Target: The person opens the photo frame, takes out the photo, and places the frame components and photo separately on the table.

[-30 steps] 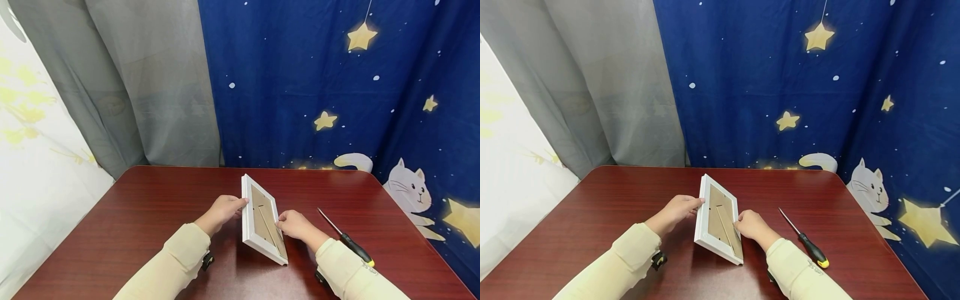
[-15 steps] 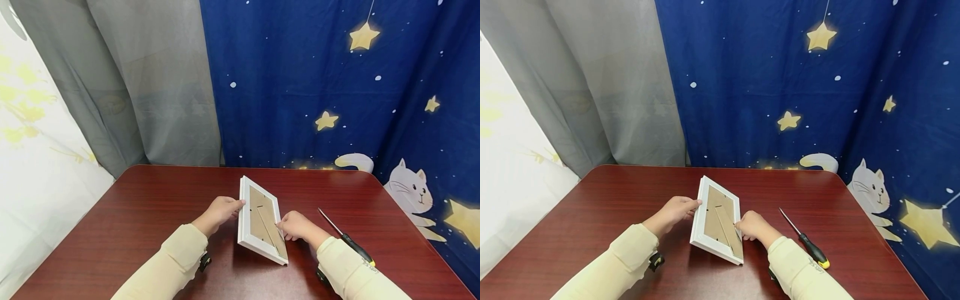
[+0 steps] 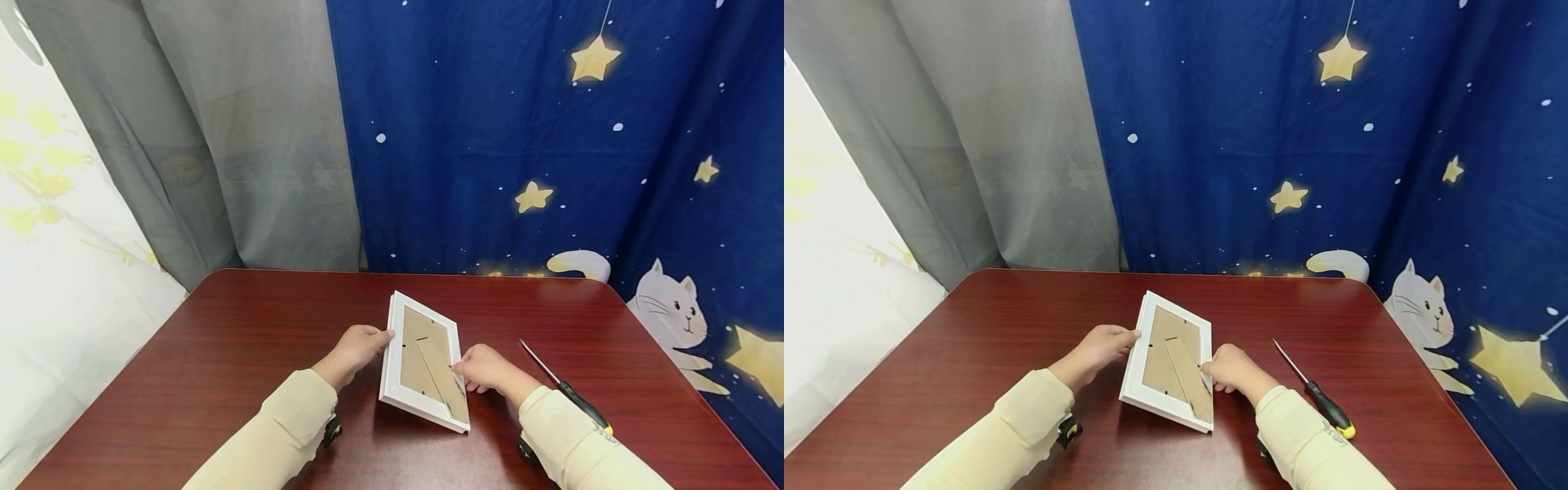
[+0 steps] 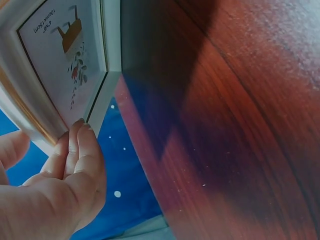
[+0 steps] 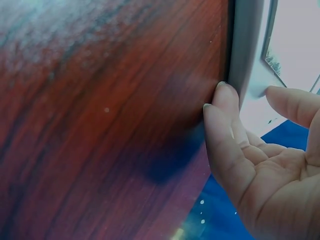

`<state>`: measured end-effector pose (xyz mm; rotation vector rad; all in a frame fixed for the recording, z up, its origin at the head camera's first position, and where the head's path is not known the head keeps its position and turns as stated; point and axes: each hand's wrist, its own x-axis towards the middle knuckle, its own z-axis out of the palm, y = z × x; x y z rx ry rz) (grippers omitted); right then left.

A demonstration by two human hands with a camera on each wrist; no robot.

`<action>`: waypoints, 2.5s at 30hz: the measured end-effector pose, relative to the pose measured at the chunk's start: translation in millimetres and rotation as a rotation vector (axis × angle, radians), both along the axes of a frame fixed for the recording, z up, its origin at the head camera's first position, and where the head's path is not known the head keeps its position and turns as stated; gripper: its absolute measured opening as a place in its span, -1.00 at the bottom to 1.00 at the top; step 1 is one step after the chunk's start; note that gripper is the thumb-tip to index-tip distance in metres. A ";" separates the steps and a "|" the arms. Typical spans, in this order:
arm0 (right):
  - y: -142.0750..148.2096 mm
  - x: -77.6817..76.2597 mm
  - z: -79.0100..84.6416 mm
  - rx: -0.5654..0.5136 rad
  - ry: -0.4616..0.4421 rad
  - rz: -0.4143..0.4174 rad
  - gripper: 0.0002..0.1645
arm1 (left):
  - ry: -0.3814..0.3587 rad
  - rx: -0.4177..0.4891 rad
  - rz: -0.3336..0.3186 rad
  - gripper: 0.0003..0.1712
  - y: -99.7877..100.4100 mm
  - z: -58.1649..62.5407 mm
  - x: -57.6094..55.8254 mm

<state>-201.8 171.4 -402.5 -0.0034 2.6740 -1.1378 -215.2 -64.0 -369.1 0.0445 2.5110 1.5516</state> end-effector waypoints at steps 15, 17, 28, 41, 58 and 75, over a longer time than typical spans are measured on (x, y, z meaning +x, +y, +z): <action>6.0 0.2 0.3 -0.037 0.005 -0.037 -0.81 | 0.021 -0.076 -0.017 -0.64 0.0 -9.8 3.8; 6.4 0.1 0.2 -0.037 0.002 -0.041 -0.81 | 0.021 -0.086 -0.018 -0.64 0.3 -10.8 4.1; 4.2 0.5 4.4 0.019 0.005 -0.026 -0.80 | 0.051 -0.129 -0.019 -0.67 -1.2 -19.3 4.0; 5.7 -4.1 0.2 0.128 0.057 0.008 -0.70 | 0.148 -0.273 -0.056 -0.64 3.7 -28.5 4.2; 6.7 -7.3 2.5 0.218 0.107 0.033 -0.61 | 0.250 -0.485 -0.145 -0.67 6.9 -30.0 0.1; 5.0 -8.5 4.5 0.242 0.117 0.049 -0.58 | 0.474 -0.870 -0.185 -0.68 12.2 -29.9 4.7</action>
